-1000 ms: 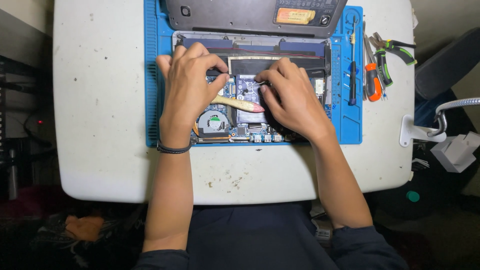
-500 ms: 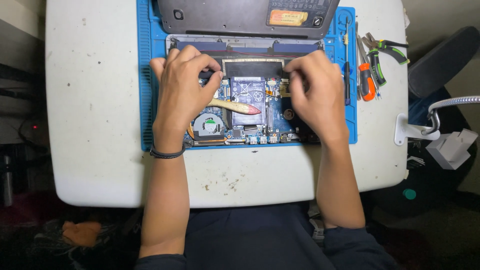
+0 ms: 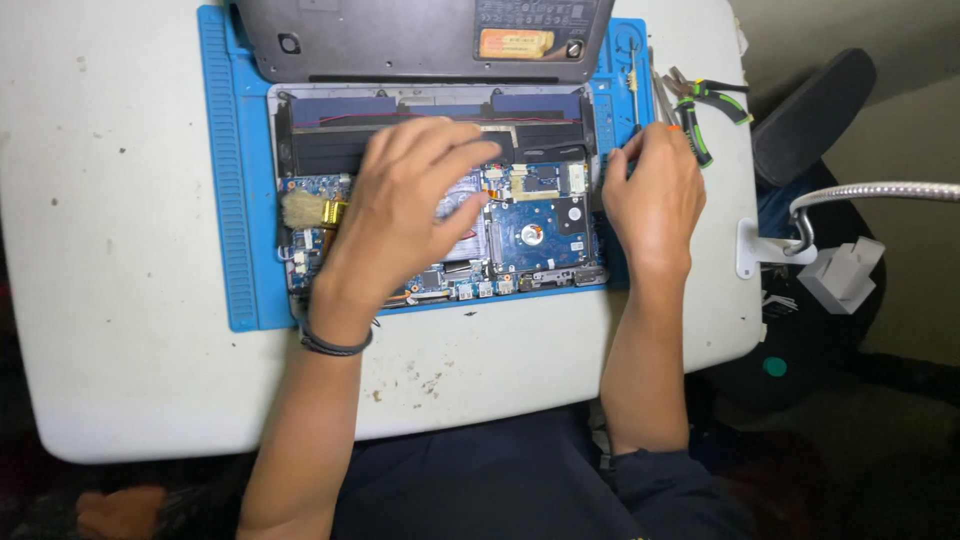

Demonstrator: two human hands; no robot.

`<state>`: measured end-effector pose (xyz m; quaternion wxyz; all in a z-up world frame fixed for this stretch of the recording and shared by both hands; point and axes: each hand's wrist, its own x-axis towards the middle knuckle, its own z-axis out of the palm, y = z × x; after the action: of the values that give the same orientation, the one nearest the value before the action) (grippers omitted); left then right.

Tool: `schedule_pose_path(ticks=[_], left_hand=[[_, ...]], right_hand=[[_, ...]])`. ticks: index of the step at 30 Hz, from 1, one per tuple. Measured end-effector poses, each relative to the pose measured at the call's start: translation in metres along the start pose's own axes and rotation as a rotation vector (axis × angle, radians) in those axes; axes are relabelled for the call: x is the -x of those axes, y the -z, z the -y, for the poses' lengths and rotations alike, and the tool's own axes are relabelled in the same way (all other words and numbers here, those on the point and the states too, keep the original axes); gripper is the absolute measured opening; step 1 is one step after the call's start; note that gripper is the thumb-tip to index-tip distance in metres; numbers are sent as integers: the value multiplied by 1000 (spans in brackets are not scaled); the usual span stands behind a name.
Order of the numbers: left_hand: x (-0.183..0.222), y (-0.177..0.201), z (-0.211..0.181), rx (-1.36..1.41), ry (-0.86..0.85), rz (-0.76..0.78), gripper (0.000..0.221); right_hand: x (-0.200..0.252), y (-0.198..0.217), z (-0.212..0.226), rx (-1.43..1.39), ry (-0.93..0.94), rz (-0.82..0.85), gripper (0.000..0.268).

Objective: Cleaning a laptop motherboard with a brush and routing/securing internal cables using fingers and a precision tool.

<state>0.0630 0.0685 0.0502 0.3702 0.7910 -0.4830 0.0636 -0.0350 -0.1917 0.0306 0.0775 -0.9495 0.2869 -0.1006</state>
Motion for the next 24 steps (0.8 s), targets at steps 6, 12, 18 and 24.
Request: schedule_pose_path(ticks=[6, 12, 18, 24], left_hand=[[-17, -52, -30, -59, -233, 52, 46], [-15, -73, -36, 112, -161, 236, 47], [-13, -74, -34, 90, -156, 263, 44], [-10, -69, -33, 165, -120, 224, 36]], right_hand=[[3, 0, -3, 16, -67, 2, 16], [8, 20, 14, -62, -98, 20, 13], [6, 16, 8, -64, -110, 62, 15], [7, 13, 4, -99, -79, 125, 15]])
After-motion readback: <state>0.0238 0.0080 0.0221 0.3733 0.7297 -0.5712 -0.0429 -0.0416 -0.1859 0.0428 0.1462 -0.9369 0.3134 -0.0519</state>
